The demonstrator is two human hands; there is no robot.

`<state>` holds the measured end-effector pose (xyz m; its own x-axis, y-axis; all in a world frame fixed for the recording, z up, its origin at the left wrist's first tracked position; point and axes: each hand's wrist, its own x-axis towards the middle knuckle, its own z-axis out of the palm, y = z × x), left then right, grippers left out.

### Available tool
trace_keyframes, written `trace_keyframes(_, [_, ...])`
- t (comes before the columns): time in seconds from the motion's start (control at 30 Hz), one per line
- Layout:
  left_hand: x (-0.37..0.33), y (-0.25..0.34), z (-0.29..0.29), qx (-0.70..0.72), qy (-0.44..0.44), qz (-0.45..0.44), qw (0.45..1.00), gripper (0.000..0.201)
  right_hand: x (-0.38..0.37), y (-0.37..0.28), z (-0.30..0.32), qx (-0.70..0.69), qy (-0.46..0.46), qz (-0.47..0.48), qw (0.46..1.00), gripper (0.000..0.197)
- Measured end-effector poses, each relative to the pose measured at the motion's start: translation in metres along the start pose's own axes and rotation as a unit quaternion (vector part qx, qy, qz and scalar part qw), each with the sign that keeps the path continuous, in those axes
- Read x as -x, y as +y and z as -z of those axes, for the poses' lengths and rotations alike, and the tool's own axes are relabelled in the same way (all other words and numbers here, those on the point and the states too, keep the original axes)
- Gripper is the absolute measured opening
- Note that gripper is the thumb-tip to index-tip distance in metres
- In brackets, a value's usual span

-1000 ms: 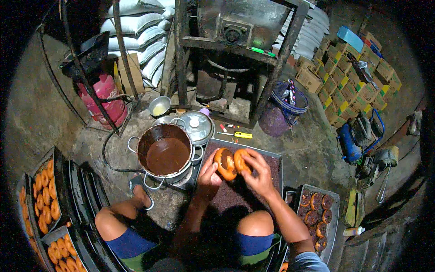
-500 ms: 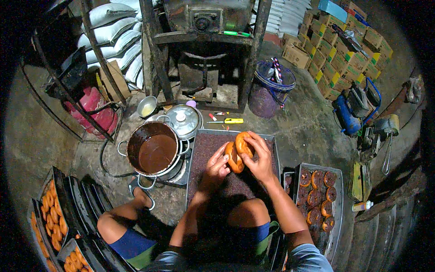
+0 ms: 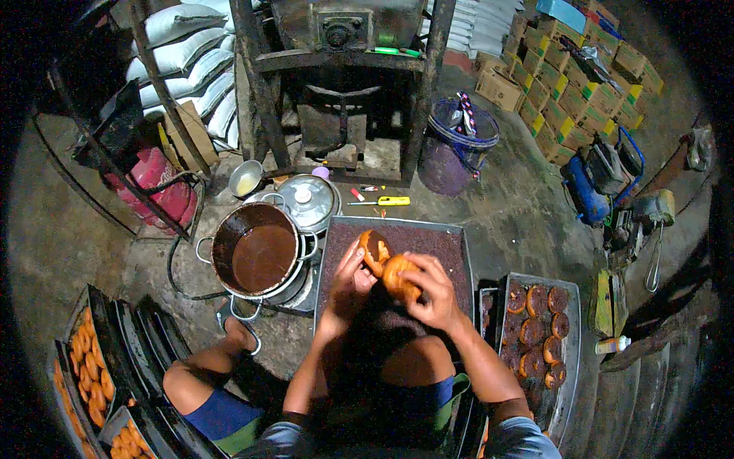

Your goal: The person sits on the floor and repeatedly picks up plain donuts from a metal tray. They dip each donut into a pot of chocolate glaze and place the coated donuts onto a separate tray. The process is repeated for multiple donuts.

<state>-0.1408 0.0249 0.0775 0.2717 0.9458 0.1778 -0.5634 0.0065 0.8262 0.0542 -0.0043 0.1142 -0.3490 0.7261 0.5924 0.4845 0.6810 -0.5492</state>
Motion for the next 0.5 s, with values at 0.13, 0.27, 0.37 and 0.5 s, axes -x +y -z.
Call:
trace_keyframes(0.13, [-0.001, -0.003, -0.010, -0.030, 0.009, 0.003, 1.000, 0.047, -0.008, 0.003, -0.001, 0.015, 0.009, 0.028, 0.999, 0.048])
trace_keyframes(0.27, [-0.003, -0.004, -0.015, -0.046, -0.011, -0.074, 0.996, 0.046, -0.014, 0.004, 0.002, 0.035, 0.058, -0.063, 0.996, 0.043])
trace_keyframes(0.37, [-0.003, -0.005, -0.013, -0.035, -0.004, -0.072, 0.997, 0.048, -0.013, 0.004, 0.001, -0.007, -0.003, 0.095, 0.995, 0.047])
trace_keyframes(0.5, [-0.007, -0.022, -0.011, 0.062, 0.048, 0.160, 0.984, 0.051, -0.009, 0.024, -0.010, -0.037, 0.102, -0.122, 0.987, 0.041])
